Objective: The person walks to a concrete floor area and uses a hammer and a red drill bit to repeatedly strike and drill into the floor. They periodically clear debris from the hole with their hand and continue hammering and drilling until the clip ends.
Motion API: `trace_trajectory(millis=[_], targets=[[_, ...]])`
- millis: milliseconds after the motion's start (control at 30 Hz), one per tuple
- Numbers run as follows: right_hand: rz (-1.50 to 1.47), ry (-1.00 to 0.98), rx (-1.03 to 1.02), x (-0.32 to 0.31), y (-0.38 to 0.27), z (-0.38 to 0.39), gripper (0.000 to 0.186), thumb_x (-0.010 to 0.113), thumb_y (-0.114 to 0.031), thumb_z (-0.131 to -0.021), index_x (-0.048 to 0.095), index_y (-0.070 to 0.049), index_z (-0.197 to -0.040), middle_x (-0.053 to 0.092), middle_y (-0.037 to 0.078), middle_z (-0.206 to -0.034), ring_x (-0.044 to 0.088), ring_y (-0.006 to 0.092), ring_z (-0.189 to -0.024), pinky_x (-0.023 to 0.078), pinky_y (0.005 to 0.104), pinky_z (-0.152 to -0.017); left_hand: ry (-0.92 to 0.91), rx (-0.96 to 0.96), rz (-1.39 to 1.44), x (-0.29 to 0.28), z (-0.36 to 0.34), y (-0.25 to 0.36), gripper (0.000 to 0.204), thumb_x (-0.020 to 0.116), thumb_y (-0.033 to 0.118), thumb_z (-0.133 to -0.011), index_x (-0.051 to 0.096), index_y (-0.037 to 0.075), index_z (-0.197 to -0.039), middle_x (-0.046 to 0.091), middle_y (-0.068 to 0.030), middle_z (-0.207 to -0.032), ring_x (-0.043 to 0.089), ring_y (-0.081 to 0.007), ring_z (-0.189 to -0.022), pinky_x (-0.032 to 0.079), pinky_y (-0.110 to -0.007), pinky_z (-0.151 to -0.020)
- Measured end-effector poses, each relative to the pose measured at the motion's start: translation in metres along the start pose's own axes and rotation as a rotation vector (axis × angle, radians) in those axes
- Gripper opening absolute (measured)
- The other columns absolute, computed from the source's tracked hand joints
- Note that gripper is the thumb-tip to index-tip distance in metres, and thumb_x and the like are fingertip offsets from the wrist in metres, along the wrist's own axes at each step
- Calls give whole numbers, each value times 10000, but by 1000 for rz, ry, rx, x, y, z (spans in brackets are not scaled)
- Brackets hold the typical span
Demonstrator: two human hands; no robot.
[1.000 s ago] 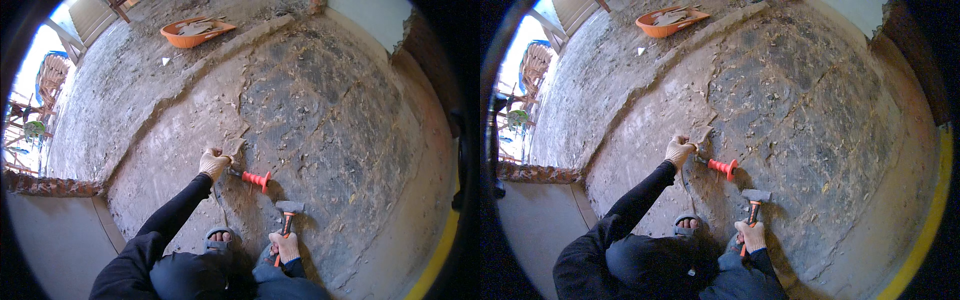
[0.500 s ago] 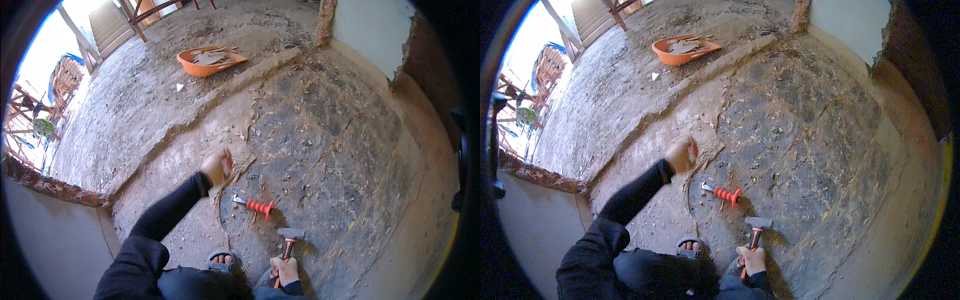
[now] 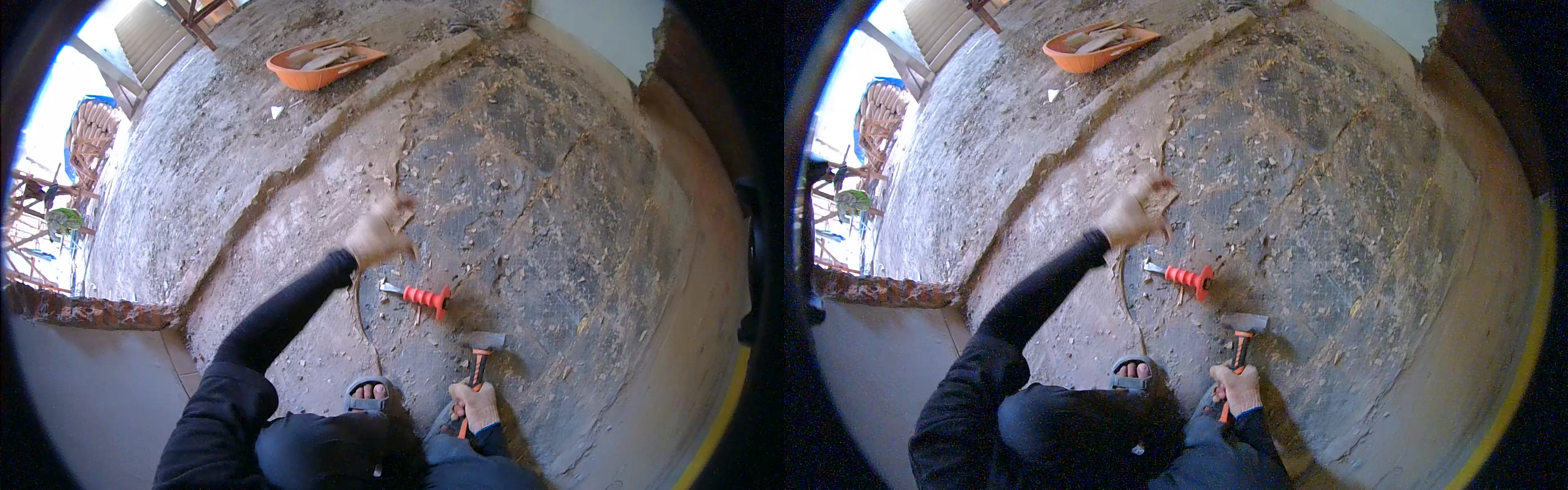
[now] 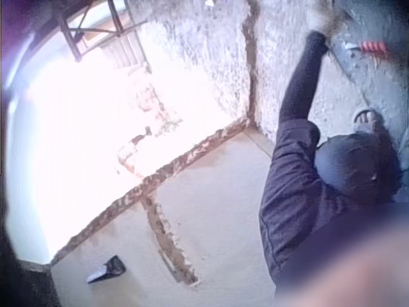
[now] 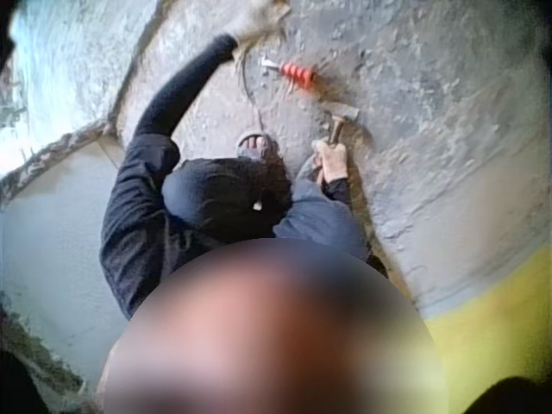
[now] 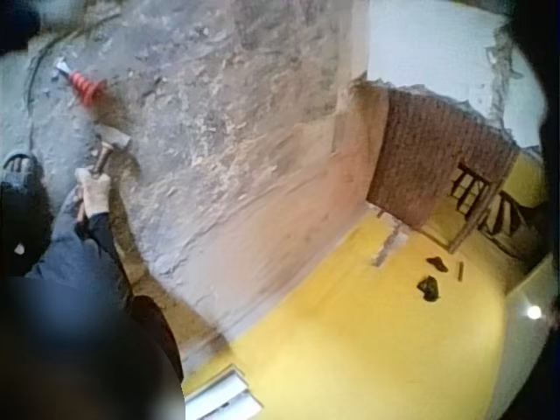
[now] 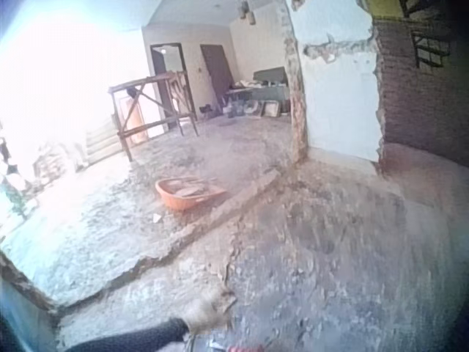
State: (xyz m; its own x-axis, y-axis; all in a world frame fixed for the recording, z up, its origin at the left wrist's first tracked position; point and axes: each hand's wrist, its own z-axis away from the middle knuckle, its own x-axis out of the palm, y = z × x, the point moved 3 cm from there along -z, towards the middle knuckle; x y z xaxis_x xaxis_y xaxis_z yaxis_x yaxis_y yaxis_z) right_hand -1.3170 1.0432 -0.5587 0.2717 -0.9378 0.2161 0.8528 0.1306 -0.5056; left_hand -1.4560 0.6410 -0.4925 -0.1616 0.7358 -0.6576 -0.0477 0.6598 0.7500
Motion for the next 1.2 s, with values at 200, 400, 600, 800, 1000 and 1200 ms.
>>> trace_trajectory(millis=[200, 400, 600, 800, 1000, 1200], targets=[[11, 31, 28, 3, -6, 3, 209, 774, -57, -839, 568, -43, -807, 542, 29, -596, 534, 146, -448, 478, 357, -428, -339, 108, -350, 102, 78, 36, 1001, 963, 322, -571, 534, 109, -1451, 633, -157, -1349, 587, -384, -1285, 508, -476, -1046], [4, 18, 50, 7, -12, 8, 213, 765, -52, -857, 552, -63, -851, 481, 6, -610, 485, 147, -450, 461, 372, -442, -289, 81, -397, 111, 78, 26, 566, 867, 311, -712, 677, 101, -1202, 728, -141, -1106, 692, -380, -1068, 559, -492, -924], [-4, 6, 9, 2, -5, 2, 187, 770, -86, -856, 599, -47, -791, 532, 22, -589, 530, 151, -440, 488, 358, -435, -86, 38, 167, 67, 75, -6, 389, 839, 219, -848, 689, 74, -1175, 744, -96, -1101, 722, -234, -958, 576, -397, -836], [-27, -3, -24, -2, 0, -1, 166, 778, -80, -853, 622, -42, -813, 556, 26, -597, 542, 149, -440, 475, 353, -427, 124, -483, 850, 26, 91, -87, 118, 743, 107, -952, 662, 100, -1038, 647, -8, -866, 591, -116, -704, 451, -286, -593], [-11, 27, 32, 1, -3, -1, 168, 766, -55, -862, 601, -51, -831, 529, 15, -605, 525, 148, -443, 480, 361, -424, 206, -448, 509, 26, 108, -98, 150, 778, 102, -915, 659, 94, -1006, 614, 6, -832, 549, -112, -656, 429, -308, -565], [19, 39, -11, 3, -1, 1, 204, 800, -100, -837, 607, -37, -829, 563, 35, -618, 544, 151, -442, 481, 348, -420, 40, -365, -151, 30, 129, -107, 279, 741, 145, -906, 668, 89, -1169, 709, -110, -1065, 684, -269, -1002, 549, -400, -832]])
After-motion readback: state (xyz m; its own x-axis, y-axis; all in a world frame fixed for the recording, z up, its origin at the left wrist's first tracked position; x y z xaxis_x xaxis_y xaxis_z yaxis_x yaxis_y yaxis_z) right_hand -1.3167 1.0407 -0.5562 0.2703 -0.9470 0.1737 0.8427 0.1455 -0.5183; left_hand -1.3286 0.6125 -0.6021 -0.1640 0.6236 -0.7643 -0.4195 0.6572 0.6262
